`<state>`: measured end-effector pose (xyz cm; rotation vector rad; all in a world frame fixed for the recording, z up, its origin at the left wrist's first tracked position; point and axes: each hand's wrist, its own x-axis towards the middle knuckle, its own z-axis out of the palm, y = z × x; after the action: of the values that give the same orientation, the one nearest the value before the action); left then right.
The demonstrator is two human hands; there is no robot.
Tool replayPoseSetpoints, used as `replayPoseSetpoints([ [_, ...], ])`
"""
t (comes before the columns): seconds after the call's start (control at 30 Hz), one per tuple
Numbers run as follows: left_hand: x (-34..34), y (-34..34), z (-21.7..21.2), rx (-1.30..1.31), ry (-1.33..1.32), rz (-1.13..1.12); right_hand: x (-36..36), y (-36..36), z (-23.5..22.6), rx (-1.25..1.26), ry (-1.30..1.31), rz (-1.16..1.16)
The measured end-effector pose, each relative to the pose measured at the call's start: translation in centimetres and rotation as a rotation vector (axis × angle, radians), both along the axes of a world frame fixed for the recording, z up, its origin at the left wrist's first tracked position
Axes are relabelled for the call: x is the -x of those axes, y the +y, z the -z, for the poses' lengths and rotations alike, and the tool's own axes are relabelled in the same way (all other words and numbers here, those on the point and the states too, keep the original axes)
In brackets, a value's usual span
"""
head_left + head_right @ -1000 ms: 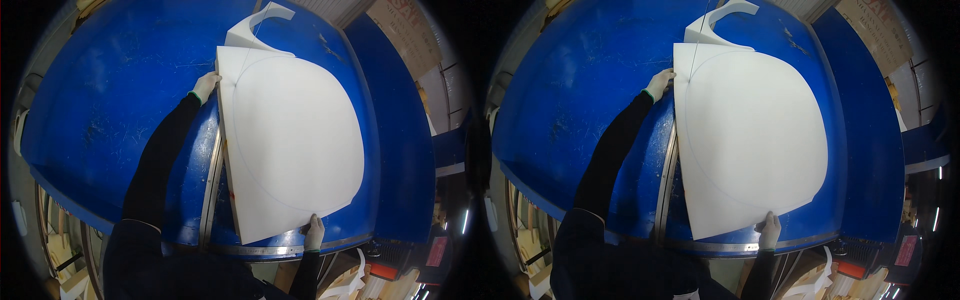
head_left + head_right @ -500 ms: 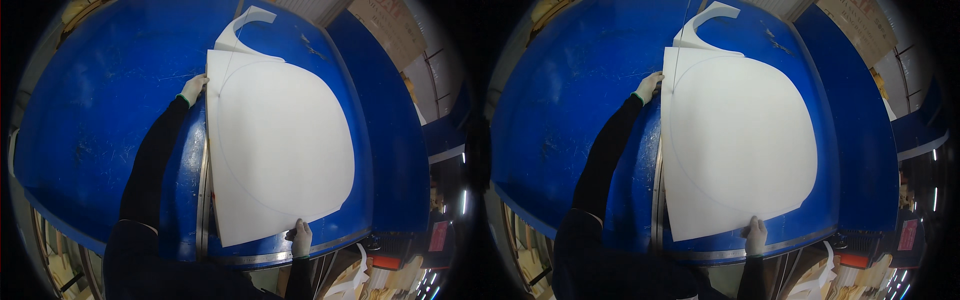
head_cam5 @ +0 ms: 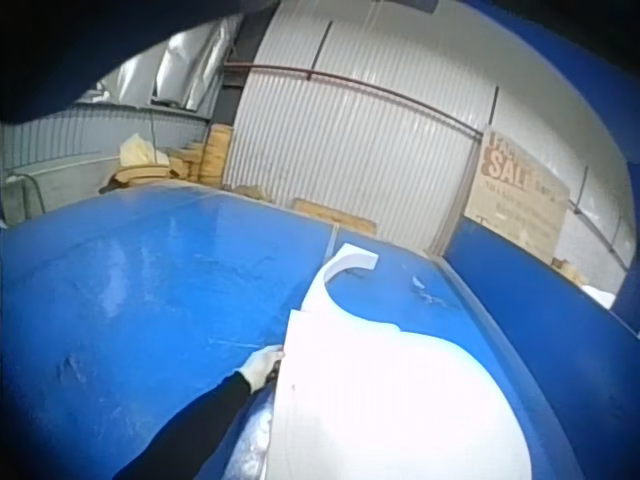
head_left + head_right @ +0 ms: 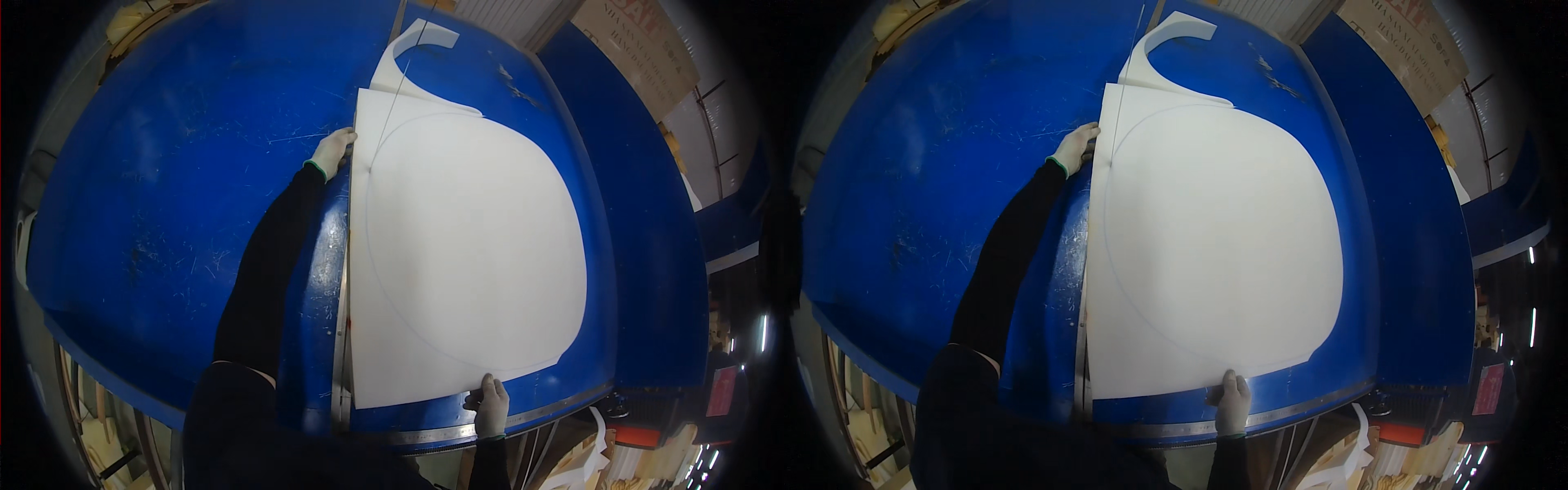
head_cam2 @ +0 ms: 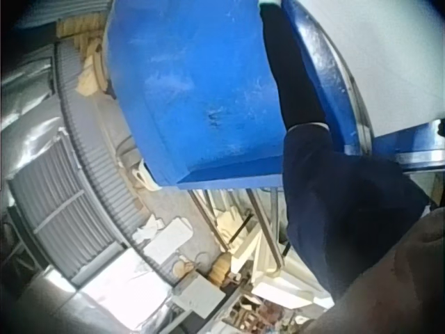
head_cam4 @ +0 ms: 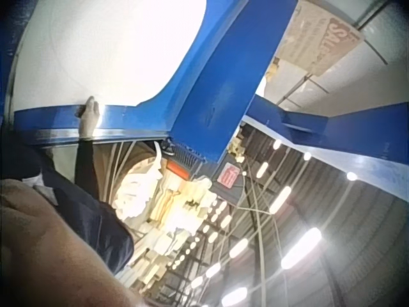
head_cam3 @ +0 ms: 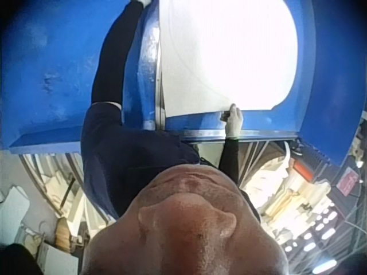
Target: The person traces a circular outline on a rectangular foam sheet using a circular template and a pen, then moves the marked sheet to a blue cutting table and cuts along the traced line with a straight blade. The process is repeated for multiple sheets.
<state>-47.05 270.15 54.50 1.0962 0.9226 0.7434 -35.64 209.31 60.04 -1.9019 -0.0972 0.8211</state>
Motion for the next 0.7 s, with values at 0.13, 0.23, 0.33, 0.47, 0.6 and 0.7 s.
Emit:
replayPoseSetpoints([
  [0.13,2.2,-2.8,1.0,0.09,-0.101,-0.056,-2.0,-2.7,-1.1,0.126,-0.062,-0.151],
  [0.23,5.5,-6.0,1.9,0.159,-0.044,-0.106,-5.9,-4.7,-1.9,0.096,-0.239,0.034],
  [0.33,7.2,-12.9,-0.2,0.188,0.089,0.026,-15.7,-7.7,-1.5,0.097,-0.443,0.132],
  [0.47,9.3,-21.7,-5.2,0.244,0.19,0.075,-27.9,-3.9,-1.3,0.313,-0.825,0.2],
  [0.6,7.6,-28.0,-5.5,0.044,0.312,0.107,-40.5,-4.4,1.1,0.495,-0.739,0.124],
  [0.7,9.1,-30.2,-4.6,-0.153,0.568,0.018,-39.3,-1.5,4.0,0.198,-0.447,0.025],
])
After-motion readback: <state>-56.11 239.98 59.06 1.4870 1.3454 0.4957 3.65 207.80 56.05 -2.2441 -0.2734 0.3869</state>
